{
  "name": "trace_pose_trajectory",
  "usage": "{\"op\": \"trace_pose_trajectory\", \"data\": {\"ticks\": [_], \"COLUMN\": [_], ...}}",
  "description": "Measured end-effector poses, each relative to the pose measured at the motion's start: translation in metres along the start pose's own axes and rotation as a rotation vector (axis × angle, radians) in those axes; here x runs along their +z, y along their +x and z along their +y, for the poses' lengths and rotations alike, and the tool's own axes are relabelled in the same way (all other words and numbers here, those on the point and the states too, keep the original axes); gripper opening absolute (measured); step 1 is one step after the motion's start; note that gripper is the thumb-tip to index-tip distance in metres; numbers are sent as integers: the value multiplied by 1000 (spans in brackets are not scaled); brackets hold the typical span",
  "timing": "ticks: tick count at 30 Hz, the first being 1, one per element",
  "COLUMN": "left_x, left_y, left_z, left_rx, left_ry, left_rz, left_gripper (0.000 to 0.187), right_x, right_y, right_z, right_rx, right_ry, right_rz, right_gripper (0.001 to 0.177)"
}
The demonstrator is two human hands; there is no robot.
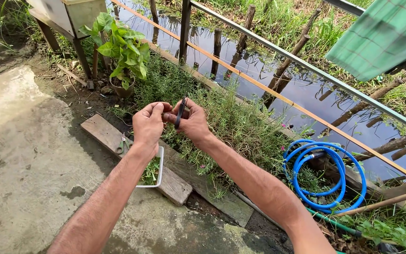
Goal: Pruning small plant branches and preparing them as cuttings in a plastic container.
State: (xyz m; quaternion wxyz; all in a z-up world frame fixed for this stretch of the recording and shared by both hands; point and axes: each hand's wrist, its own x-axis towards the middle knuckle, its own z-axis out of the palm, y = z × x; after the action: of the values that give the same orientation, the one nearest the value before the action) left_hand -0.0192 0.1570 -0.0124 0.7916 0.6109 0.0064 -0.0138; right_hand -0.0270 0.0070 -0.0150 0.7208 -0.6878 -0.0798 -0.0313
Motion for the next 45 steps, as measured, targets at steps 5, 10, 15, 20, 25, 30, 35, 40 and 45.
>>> {"op": "trace_pose_trajectory", "data": {"ticks": [5,10,15,20,25,30,35,40,45], "left_x": [-1,0,-1,-28,-47,-61,-80,-101,-127], "left_y": [0,-4,-8,6,8,16,19,28,37], "left_z": [0,-8,-15,-22,9,3,-5,-34,-63], "left_rx": [2,-31,-169,-31,331,601,441,296,165], "left_ry": [-6,-82,-259,-48,708,956,911,819,842], "left_rz": [-21,-121,-65,-22,-148,-251,-200,-163,-93], "left_gripper": [23,22,17,15,16,12,14,17,18], "right_x": [4,2,1,-10,-11,0,12,16,16], "right_y": [4,8,8,17,20,26,38,48,49], "right_z": [-2,10,28,20,19,47,67,90,104], "right_rx": [107,189,232,266,243,164,181,289,499], "right_ry": [107,191,185,79,54,-17,-29,-2,-62], "right_rz": [42,142,150,87,1,-41,-25,-53,-313], "right_gripper": [28,27,30,33,35,32,33,33,38]}}
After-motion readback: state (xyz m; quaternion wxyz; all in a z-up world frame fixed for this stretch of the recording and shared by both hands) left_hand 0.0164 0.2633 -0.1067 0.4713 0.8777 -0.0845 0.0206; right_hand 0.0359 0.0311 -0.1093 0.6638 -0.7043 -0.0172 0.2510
